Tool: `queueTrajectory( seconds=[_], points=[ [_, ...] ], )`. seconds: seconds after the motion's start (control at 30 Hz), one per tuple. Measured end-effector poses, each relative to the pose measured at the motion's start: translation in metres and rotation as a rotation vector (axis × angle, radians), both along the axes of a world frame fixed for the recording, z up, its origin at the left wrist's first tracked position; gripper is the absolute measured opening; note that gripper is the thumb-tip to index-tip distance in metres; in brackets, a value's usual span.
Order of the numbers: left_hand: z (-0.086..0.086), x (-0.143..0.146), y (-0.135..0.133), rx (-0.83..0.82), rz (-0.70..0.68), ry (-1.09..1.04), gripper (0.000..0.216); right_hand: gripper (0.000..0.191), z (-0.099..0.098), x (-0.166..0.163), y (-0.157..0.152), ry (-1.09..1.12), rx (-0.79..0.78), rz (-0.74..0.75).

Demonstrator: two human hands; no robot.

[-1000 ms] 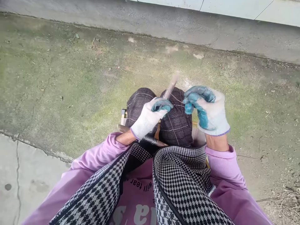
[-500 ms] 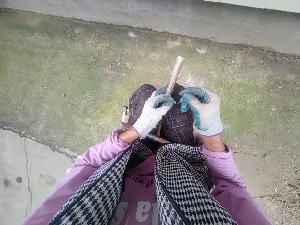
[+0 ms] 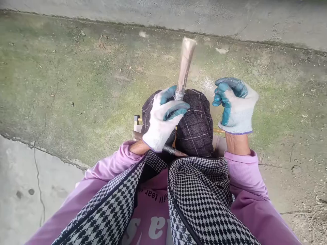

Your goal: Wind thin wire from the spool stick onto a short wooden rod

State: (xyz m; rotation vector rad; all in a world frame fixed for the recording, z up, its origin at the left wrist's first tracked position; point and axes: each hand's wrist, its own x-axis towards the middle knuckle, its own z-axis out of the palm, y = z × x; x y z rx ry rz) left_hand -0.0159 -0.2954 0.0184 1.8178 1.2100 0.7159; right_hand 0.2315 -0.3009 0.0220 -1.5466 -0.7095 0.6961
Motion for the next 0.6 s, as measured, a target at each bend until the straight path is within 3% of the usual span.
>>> queueTrajectory(
  seconds=[0.2, 0.33, 0.47, 0.6],
  points=[
    [0.007, 0.001, 0.012, -0.094, -0.085, -0.085, 0.023, 0.005, 0.001, -0.002, -0.002, -0.033, 0.058, -0.018],
    [0.008, 0.004, 0.013, -0.121, 0.033, -0.214, 0.016, 0.003, 0.019, -0.009, -0.012, -0.066, 0.048, 0.084],
    [0.006, 0.01, 0.016, -0.396, 0.125, -0.493, 0.024, 0.004, 0.038, -0.04, -0.023, -0.144, 0.011, 0.244],
    [0.014, 0.015, 0.019, -0.612, 0.231, -0.638, 0.034, 0.005, 0.041, -0.061, -0.021, -0.071, 0.001, 0.307]
  ],
)
